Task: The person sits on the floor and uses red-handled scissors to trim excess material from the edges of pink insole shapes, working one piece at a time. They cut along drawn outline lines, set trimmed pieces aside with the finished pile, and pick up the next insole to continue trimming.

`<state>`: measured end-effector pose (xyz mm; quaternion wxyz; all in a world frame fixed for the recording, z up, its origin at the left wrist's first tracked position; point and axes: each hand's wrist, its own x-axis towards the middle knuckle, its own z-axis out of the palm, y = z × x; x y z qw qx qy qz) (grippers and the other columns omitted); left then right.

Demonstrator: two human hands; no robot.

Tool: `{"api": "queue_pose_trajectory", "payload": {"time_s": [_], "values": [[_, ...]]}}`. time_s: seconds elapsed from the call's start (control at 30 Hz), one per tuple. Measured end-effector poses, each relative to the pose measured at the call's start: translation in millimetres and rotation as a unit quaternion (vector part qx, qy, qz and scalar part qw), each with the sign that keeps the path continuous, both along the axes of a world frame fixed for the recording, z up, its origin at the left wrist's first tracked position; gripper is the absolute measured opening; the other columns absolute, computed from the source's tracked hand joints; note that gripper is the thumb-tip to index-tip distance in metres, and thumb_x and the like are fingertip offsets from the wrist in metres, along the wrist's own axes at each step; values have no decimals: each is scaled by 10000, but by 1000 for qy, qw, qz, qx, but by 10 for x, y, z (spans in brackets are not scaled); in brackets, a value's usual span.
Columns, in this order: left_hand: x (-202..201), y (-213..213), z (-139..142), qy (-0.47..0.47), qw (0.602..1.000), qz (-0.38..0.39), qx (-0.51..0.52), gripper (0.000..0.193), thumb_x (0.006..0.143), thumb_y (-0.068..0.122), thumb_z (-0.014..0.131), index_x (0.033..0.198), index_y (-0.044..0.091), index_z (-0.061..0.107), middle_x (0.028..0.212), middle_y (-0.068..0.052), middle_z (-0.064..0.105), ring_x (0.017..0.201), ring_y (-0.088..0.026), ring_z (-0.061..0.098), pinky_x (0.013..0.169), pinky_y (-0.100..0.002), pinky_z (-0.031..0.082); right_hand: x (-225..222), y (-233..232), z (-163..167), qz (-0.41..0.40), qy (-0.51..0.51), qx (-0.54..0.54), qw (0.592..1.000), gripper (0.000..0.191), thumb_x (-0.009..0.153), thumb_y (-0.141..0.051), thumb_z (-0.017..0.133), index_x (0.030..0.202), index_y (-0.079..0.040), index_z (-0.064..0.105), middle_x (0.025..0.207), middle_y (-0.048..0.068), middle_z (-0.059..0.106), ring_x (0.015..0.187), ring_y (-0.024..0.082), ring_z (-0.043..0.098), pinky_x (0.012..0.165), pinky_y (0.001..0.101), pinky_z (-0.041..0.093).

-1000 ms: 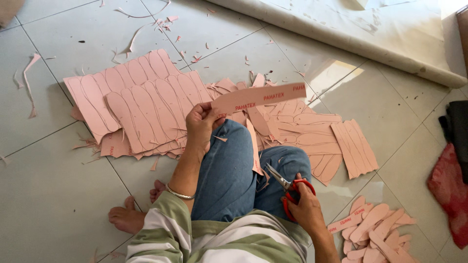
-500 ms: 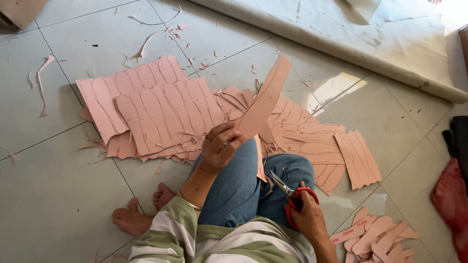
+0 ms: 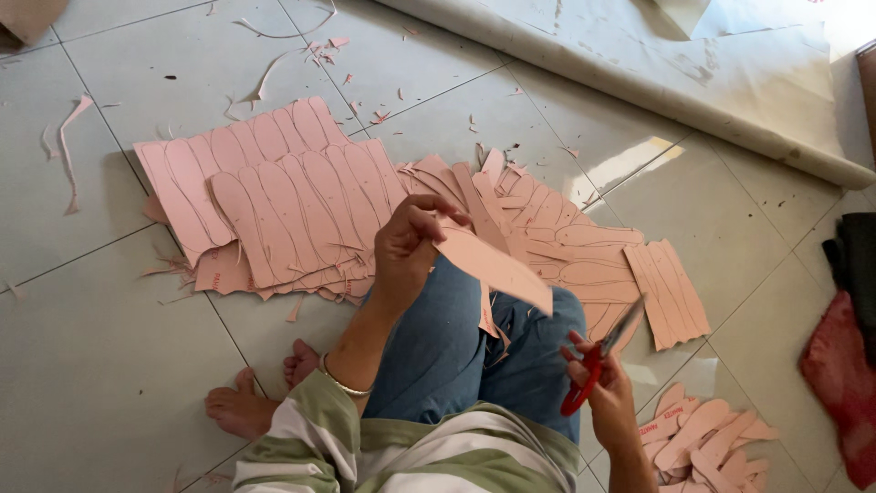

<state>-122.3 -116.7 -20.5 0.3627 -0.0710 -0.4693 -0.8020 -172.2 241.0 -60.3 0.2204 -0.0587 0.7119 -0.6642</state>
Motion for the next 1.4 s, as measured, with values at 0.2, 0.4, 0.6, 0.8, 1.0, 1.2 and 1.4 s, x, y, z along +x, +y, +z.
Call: {"api": "queue_pose_trajectory", "payload": {"time_s": [0.2,0.4,0.6,0.8,1.0,1.2,1.4], "values": [[-142,26,69,-4,966,-196,167,281,889,-188,484,868,90,516,1198,-102,597,1114,-292,715,839,-375,646,60,-29,244,27,-147,-137,979,298,851,-36,681,1130,27,596,1155,255,696,1007,300,707,867,448,551],[-147,-67,19,-10,977,-176,120,286,1002,-149,502,842,88,513,1208,-94,591,1081,-298,731,780,-356,640,105,244,58,141,-147,-232,951,246,849,14,659,1084,43,592,1073,155,659,977,291,656,843,434,532],[-226,173,51,-33,967,-168,189,171,1036,-2,513,1136,115,588,1302,-111,606,1079,-258,713,868,-360,613,240,106,90,66,-79,-27,994,243,782,71,639,1017,16,608,934,112,653,833,252,676,746,387,547],[-68,1007,-343,-207,914,-295,185,489,1034,217,536,1495,77,449,1258,-43,639,1093,-138,635,935,-302,532,326,-440,294,-105,57,34,992,205,877,28,712,1051,9,605,928,78,679,827,174,678,741,304,549],[12,1513,-898,-189,954,-208,101,330,1056,67,592,1377,37,518,1114,-31,654,996,-86,636,874,-269,558,339,-531,152,-7,63,-2,998,275,895,-47,711,1144,-3,603,985,71,708,900,138,699,803,282,575],[-21,1178,-661,-228,938,-187,182,340,1007,58,589,1339,56,515,1081,-31,654,929,-98,654,765,-292,603,355,-354,140,68,16,107,992,372,900,-109,712,1239,6,614,906,25,582,793,104,565,694,251,474],[157,1101,-192,-217,940,-197,177,436,979,52,628,1389,79,484,1128,-28,642,1012,-97,670,858,-316,633,574,-261,391,166,1,128,978,528,896,-343,705,1282,1,598,910,20,560,801,108,530,717,251,459]]}}
